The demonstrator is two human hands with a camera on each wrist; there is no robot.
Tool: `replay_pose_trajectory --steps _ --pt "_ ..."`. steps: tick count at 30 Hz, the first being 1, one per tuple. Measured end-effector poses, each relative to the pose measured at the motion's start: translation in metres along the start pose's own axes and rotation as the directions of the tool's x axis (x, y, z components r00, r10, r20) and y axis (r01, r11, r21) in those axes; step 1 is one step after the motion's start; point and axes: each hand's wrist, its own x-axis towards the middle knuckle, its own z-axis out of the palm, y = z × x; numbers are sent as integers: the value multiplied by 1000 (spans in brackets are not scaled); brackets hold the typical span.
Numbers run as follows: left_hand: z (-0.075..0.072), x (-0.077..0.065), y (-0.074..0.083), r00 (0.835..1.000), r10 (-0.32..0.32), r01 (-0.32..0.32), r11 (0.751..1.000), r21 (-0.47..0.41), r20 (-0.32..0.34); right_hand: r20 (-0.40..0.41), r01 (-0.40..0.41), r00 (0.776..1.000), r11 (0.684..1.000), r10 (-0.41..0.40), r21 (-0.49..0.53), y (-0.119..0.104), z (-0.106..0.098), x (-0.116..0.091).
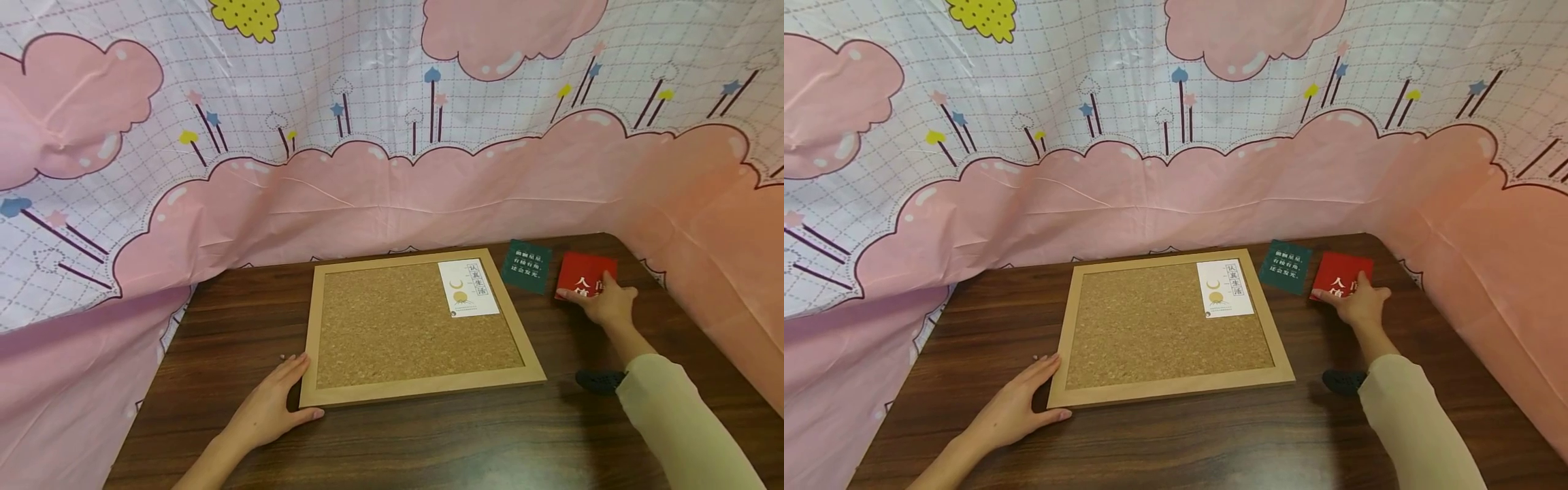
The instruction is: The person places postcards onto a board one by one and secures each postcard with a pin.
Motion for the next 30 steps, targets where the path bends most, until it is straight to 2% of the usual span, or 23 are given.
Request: replay_pose_trajectory --steps 4,11,17,23,30 --pt "1 1 -1 1000 3 -3 1000 -1 3 -3 15 1000 999 -15 33 -8 -2 -2" --pt "0 0 0 1000 8 -8 1000 -4 -2 -32 100 995 994 -99 41 -30 -4 -5" --pt "-2 1 2 1000 12 -12 1000 -4 4 -38 125 992 989 -122 75 -49 -7 -8" --pt "-2 2 4 1000 2 -1 1000 -13 30 -34 151 988 983 -148 103 -69 -12 -18" --pt "-3 2 3 999 -10 11 1000 -16 35 -36 220 975 965 -217 145 -99 -10 -31"
